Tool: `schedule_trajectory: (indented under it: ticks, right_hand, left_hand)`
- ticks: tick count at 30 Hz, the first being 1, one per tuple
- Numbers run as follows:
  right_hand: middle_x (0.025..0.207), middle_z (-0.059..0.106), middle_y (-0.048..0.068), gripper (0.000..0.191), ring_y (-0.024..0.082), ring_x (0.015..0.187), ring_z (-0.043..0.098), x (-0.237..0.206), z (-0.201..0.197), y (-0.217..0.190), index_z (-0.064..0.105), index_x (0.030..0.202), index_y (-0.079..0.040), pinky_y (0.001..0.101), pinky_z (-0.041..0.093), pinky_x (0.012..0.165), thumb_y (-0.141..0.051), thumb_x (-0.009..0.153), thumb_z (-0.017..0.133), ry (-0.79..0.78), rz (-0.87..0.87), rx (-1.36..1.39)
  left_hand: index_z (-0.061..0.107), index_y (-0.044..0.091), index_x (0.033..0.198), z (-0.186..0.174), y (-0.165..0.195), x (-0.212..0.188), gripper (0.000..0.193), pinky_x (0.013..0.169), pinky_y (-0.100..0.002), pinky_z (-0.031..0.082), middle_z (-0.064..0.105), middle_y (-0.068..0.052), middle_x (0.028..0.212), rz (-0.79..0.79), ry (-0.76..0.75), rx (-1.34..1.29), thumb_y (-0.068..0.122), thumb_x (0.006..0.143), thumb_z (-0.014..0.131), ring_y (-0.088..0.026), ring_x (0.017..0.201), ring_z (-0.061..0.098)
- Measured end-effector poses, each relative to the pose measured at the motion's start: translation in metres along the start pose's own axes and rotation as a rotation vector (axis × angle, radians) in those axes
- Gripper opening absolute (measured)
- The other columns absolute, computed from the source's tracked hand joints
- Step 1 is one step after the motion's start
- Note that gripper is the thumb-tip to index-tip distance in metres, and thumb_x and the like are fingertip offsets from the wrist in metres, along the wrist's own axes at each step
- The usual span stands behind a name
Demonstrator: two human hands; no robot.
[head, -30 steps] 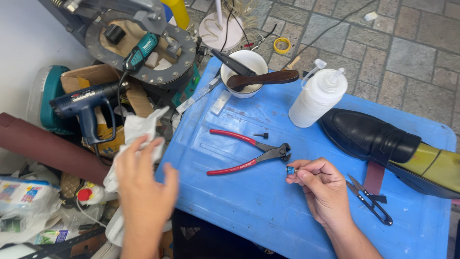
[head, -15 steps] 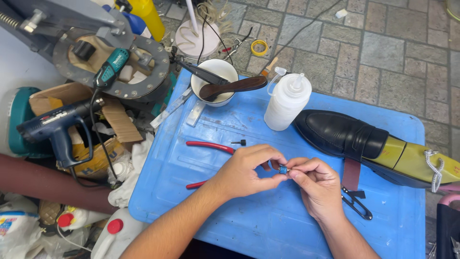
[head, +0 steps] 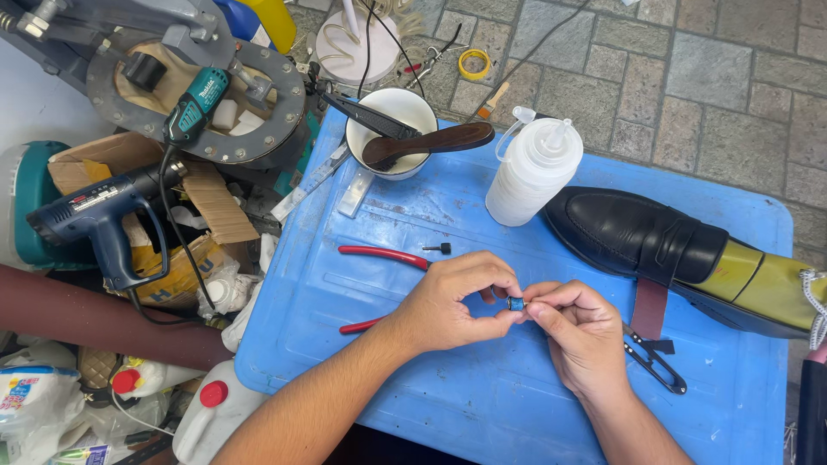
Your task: The person applies glue from a squeeze bottle to a small black shoe component, presses it together, and wipes excess glue with a cloth. The person then uses a small tool to adjust the glued part and applies a strip of adhesive tape to secure it.
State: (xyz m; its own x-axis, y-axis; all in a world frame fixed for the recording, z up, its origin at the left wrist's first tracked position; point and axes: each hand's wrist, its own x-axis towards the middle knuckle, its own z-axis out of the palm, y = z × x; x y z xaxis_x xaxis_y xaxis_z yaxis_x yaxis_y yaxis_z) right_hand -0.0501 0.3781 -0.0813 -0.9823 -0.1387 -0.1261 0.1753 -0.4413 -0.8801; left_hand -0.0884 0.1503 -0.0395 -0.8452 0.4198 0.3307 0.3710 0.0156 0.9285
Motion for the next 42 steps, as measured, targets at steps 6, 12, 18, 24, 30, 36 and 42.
schedule_trajectory:
  ticks: [6, 12, 18, 24, 30, 36, 42]
  right_hand:
    - [0.108, 0.072, 0.023, 0.006, 0.025, 0.090, 0.072, -0.0004, 0.0014, -0.0006, 0.066, 0.098, 0.004, 0.0383, 0.060, 0.085, 0.008, 0.094, 0.066, 0.018, 0.005, -0.021]
    - [0.106, 0.072, 0.023, 0.005, 0.026, 0.090, 0.073, -0.0005, 0.0025, -0.0003, 0.066, 0.097, 0.004, 0.0389, 0.061, 0.085, 0.007, 0.094, 0.066, 0.031, 0.013, -0.021]
    - [0.105, 0.072, 0.022, 0.004, 0.026, 0.090, 0.073, -0.0004, 0.0027, 0.0010, 0.066, 0.097, 0.003, 0.0387, 0.060, 0.085, 0.007, 0.094, 0.066, 0.036, 0.021, -0.019]
    - [0.106, 0.072, 0.022, 0.004, 0.025, 0.090, 0.072, -0.0001, 0.0025, 0.0012, 0.066, 0.097, 0.003, 0.0379, 0.060, 0.085, 0.006, 0.094, 0.067, 0.037, 0.014, -0.021]
    - [0.106, 0.072, 0.022, 0.004, 0.025, 0.090, 0.072, -0.0007, 0.0028, 0.0010, 0.066, 0.097, 0.003, 0.0376, 0.060, 0.085, 0.006, 0.094, 0.067, 0.040, 0.013, -0.033]
    - [0.105, 0.072, 0.023, 0.004, 0.025, 0.091, 0.073, -0.0009, 0.0037, 0.0009, 0.065, 0.097, 0.003, 0.0376, 0.060, 0.085, 0.007, 0.095, 0.066, 0.036, 0.010, -0.034]
    - [0.105, 0.071, 0.023, 0.004, 0.025, 0.091, 0.072, -0.0015, 0.0039, 0.0007, 0.065, 0.097, 0.004, 0.0376, 0.060, 0.085, 0.007, 0.095, 0.066, 0.049, 0.015, -0.028]
  left_hand:
    - [0.068, 0.007, 0.104, 0.0011, 0.0006, -0.0002, 0.025, 0.078, -0.026, 0.061, 0.070, -0.003, 0.104, 0.001, 0.004, 0.011, 0.012, 0.085, 0.083, -0.013, 0.091, 0.071]
    - [0.069, 0.008, 0.103, 0.0007, 0.0012, -0.0012, 0.024, 0.083, -0.028, 0.060, 0.070, -0.003, 0.104, 0.057, 0.017, 0.101, 0.011, 0.085, 0.083, -0.016, 0.095, 0.072]
    - [0.070, 0.009, 0.102, 0.0013, 0.0015, -0.0015, 0.024, 0.082, -0.030, 0.060, 0.070, -0.003, 0.103, 0.069, 0.033, 0.146, 0.012, 0.083, 0.084, -0.018, 0.096, 0.072]
    - [0.070, 0.009, 0.102, 0.0010, 0.0019, -0.0010, 0.023, 0.082, -0.030, 0.060, 0.070, -0.002, 0.103, 0.094, 0.039, 0.161, 0.011, 0.083, 0.083, -0.018, 0.097, 0.071]
    - [0.070, 0.009, 0.101, 0.0012, 0.0015, -0.0007, 0.023, 0.082, -0.031, 0.060, 0.070, -0.003, 0.103, 0.106, 0.043, 0.165, 0.011, 0.083, 0.083, -0.019, 0.097, 0.071]
    - [0.071, 0.009, 0.101, 0.0013, 0.0021, -0.0010, 0.023, 0.082, -0.031, 0.060, 0.071, -0.003, 0.102, 0.110, 0.049, 0.166, 0.011, 0.082, 0.084, -0.019, 0.097, 0.071]
    - [0.071, 0.009, 0.101, 0.0017, 0.0024, -0.0008, 0.022, 0.082, -0.031, 0.060, 0.071, -0.002, 0.102, 0.118, 0.054, 0.170, 0.011, 0.083, 0.084, -0.018, 0.097, 0.071]
